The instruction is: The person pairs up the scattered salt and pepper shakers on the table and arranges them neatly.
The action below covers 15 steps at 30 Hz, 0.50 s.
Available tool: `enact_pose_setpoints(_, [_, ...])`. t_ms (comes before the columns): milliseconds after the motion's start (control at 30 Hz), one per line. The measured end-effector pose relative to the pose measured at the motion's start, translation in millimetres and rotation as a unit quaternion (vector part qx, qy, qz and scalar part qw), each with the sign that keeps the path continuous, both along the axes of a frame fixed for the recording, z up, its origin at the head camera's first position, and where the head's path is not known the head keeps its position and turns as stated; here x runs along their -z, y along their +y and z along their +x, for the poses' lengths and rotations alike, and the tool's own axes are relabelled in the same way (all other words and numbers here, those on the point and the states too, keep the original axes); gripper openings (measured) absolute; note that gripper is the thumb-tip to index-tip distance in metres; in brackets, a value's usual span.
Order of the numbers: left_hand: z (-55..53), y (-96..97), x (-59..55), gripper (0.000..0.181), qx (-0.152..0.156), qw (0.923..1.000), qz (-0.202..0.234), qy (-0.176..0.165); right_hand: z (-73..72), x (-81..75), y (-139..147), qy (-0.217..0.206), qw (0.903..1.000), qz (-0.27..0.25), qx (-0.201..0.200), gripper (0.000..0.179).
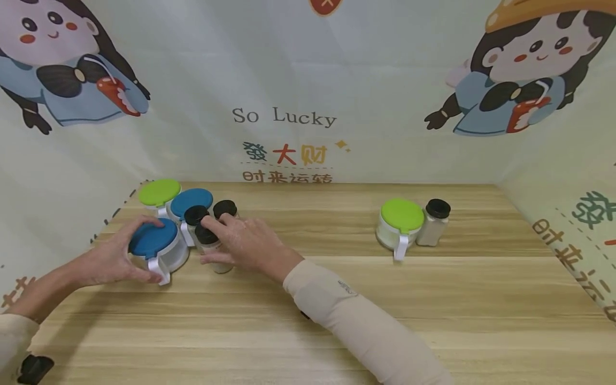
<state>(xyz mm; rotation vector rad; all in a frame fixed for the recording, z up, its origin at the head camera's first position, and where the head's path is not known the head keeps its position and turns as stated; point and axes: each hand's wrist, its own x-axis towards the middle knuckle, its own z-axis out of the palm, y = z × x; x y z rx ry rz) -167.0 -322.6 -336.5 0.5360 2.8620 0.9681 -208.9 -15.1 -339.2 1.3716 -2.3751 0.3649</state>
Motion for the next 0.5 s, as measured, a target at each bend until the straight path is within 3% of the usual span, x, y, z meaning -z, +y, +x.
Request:
enact_pose_setpoints(100, [-1.6, -0.2, 2.1, 0.1, 0.002, 1.0, 0.006, -0.005, -1.5, 0.4, 0.7, -0.015, 0.9998, 0.006, -0.006, 0.058])
enact_pose_setpoints(200, [0.0, -1.4, 3.6, 0.1, -0.002, 0.9999, 0.009, -0.007, -1.2, 1.8, -0.9, -0.061, 0.998, -0.001, -0.016, 0.055])
enact_pose_setpoints(333, [2.0, -2.0, 5.5, 0.099, -0.005, 1.0, 0.007, -0.002, -0.3, 3.4, -1.7, -0.119, 0.9926, -0.017, -0.017, 0.052])
enact_pose_setpoints(500, [0.4, -1.6, 5.8, 0.099, -0.011, 0.9999, 0.004, 0.005, 0.2, 3.7, 0.1, -0.159, 0.9858, -0.05, -0.025, 0.051])
